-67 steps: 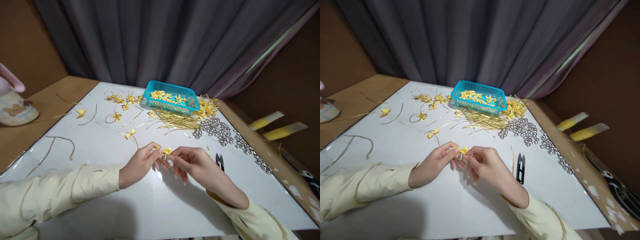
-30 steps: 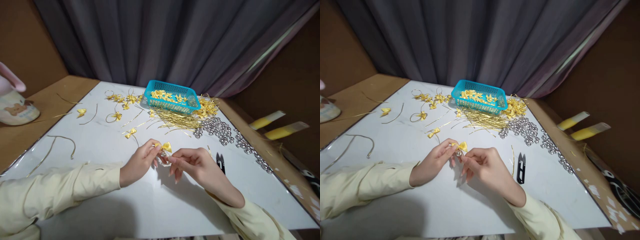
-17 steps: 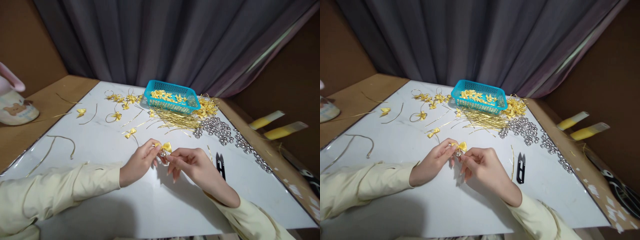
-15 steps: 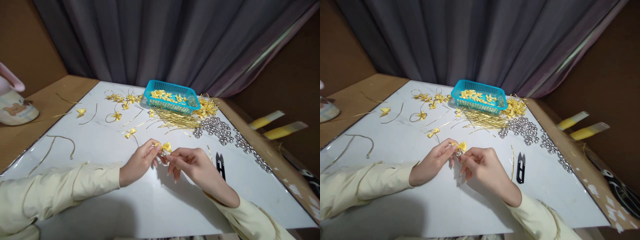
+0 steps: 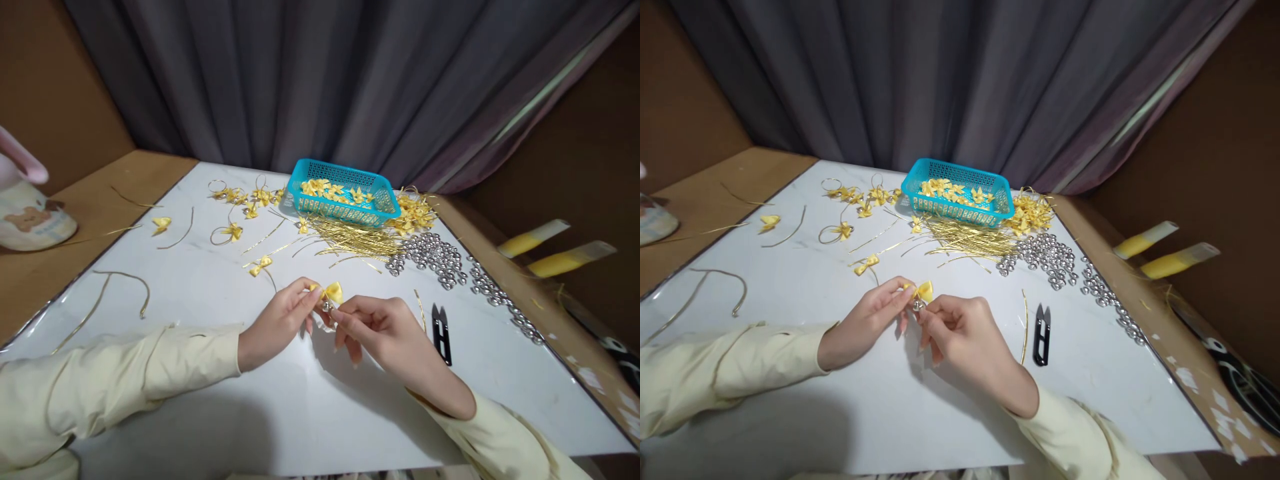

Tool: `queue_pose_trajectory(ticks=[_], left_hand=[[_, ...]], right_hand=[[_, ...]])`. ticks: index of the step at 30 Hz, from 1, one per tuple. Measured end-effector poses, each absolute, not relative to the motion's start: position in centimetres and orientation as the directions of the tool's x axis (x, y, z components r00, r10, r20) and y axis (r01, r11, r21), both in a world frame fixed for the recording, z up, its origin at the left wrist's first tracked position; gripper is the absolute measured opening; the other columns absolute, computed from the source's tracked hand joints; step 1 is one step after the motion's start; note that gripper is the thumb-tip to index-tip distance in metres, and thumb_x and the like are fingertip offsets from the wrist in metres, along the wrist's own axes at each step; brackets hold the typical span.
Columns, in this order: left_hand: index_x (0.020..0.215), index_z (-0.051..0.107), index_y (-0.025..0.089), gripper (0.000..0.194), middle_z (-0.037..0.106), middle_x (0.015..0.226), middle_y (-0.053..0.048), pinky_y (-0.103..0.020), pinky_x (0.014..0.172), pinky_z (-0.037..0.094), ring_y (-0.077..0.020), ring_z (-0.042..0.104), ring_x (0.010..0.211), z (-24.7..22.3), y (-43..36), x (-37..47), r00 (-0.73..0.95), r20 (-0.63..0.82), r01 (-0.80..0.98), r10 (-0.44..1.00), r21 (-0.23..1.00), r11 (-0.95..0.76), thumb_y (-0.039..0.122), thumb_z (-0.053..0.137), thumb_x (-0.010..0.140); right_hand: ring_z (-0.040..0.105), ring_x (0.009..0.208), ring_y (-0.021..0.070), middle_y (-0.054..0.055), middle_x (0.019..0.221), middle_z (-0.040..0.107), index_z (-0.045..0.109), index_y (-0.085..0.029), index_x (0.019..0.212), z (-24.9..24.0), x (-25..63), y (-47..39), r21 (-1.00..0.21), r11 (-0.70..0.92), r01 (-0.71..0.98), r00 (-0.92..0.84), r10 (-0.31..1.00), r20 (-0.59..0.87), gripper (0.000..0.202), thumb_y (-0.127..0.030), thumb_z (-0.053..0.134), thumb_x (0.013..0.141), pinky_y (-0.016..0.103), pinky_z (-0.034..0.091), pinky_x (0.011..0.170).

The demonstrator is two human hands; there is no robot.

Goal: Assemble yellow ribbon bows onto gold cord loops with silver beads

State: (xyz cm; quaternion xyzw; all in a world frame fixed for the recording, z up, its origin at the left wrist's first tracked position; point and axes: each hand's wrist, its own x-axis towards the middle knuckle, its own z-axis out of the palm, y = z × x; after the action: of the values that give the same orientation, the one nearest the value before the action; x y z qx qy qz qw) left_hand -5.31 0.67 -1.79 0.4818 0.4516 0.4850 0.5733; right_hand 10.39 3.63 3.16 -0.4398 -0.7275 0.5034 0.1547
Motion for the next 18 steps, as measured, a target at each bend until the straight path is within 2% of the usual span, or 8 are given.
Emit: queue_pose_trajectory(ticks=[7, 14, 18], left_hand=[[0.086, 0.048, 0.016, 0.024, 0.056, 0.075, 0.001, -0.022, 0.054, 0.041, -0.0072, 0.048, 0.054, -2.14, 0.62, -5.37, 0.088, -0.036, -0.006, 0.995, 0.999, 0.037, 0.039, 0.041, 0.089], [0.085, 0.048, 0.016, 0.024, 0.057, 0.072, 0.0, -0.021, 0.052, 0.042, -0.0085, 0.05, 0.056, -1.88, 0.69, -5.24, 0.091, -0.01, -0.065, 0.996, 0.998, 0.016, 0.039, 0.043, 0.087], [0.083, 0.048, 0.016, 0.025, 0.057, 0.07, 0.0, -0.021, 0.052, 0.042, -0.0089, 0.05, 0.055, -1.69, 0.72, -5.14, 0.077, 0.002, -0.101, 0.997, 0.995, 0.006, 0.041, 0.046, 0.086]], right_hand=[[0.045, 0.036, 0.0051, -0.003, 0.04, 0.055, 0.063, -0.013, 0.06, 3.31, 10.23, 3.39, -0.877, 0.119, 0.465, -0.57, 0.799, -0.193, 0.028, -0.02, 0.05, 0.083, 0.016, 0.034, 0.042], [0.041, 0.033, 0.0038, -0.004, 0.039, 0.055, 0.063, -0.013, 0.059, 3.44, 10.18, 3.3, -0.902, 0.047, 0.43, -0.532, 0.82, -0.211, 0.023, -0.012, 0.052, 0.079, 0.015, 0.03, 0.038], [0.042, 0.034, 0.004, -0.003, 0.039, 0.055, 0.062, -0.012, 0.059, 3.48, 10.24, 3.21, -0.916, 0.037, 0.4, -0.523, 0.83, -0.195, 0.023, -0.014, 0.053, 0.079, 0.015, 0.031, 0.039]])
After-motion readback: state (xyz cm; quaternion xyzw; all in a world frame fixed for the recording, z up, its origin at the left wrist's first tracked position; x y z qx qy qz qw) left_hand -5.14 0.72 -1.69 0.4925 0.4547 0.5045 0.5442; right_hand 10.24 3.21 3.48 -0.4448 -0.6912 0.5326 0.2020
